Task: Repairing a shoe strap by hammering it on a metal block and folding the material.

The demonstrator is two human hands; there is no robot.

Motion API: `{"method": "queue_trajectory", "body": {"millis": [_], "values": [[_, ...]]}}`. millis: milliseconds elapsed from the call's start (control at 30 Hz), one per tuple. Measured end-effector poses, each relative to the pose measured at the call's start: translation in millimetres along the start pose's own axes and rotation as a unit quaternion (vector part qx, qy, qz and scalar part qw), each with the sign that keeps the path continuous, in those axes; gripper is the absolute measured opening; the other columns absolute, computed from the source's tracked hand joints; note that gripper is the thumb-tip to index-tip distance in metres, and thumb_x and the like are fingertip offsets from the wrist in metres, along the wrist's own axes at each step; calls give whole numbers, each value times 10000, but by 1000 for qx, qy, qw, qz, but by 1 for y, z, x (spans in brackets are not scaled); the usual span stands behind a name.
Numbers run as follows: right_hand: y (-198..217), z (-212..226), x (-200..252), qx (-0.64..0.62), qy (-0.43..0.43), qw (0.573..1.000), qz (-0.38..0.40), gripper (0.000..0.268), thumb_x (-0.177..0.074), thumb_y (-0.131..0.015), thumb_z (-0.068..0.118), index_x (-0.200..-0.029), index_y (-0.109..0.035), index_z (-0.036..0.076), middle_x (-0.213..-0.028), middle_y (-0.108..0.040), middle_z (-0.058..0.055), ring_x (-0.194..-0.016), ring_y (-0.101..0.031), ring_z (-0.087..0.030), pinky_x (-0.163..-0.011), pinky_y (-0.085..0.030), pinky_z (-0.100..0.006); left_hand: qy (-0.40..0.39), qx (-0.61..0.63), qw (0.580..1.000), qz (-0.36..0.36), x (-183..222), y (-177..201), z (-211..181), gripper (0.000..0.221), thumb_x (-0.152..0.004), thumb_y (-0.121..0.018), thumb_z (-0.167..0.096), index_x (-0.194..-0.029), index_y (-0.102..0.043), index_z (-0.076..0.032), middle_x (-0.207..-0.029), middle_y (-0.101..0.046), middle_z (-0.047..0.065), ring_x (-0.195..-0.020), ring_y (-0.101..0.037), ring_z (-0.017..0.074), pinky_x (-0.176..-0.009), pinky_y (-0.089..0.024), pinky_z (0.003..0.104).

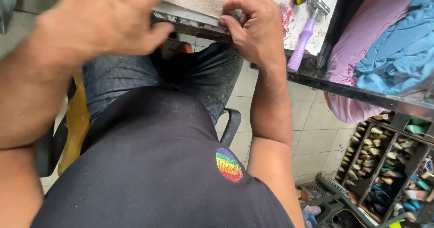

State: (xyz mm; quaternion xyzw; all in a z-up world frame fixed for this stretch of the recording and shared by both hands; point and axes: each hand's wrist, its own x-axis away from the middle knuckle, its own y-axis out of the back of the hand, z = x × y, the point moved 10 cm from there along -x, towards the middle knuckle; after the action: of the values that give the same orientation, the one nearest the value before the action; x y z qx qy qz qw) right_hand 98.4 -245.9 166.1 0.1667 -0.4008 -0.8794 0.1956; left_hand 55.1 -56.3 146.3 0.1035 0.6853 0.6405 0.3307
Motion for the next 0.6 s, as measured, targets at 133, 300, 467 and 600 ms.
{"method": "queue_trajectory", "body": {"millis": [133,300,467,600], "values": [[1,-1,3,-23,8,1000,-2,232,-861,-853,-67,-964,-711,85,-1020,-592,-40,-621,-453,-110,-615,-418,-251,25,237,968,81,-55,-42,-35,444,-929,-718,-435,-1300,-646,-203,-1125,-743,70,-918,-719,353,-582,-583,539],[2,4,15,3,60,998,33,284,-856,-916,32,-1038,-698,17,-1162,-557,-114,-932,-582,-232,-713,-530,-321,-62,205,976,-41,-64,-48,-48,262,-1123,-643,-284,-896,-668,-158,-851,-680,5,-707,-672,228,-529,-519,375],[4,6,19,10,72,997,16,185,-889,-839,-51,-1012,-708,-7,-1167,-589,-119,-900,-605,-236,-744,-505,-349,-71,162,980,-87,-56,-43,-48,262,-1158,-667,-293,-916,-664,-193,-901,-682,-56,-765,-673,166,-578,-519,318],[5,1,19,-11,79,997,-2,183,-877,-832,-62,-1006,-715,-3,-1126,-612,-132,-960,-617,-263,-753,-505,-353,-66,181,978,-77,-60,-45,-47,323,-1072,-753,-451,-895,-693,-187,-1135,-724,-104,-884,-694,182,-640,-543,356]]}}
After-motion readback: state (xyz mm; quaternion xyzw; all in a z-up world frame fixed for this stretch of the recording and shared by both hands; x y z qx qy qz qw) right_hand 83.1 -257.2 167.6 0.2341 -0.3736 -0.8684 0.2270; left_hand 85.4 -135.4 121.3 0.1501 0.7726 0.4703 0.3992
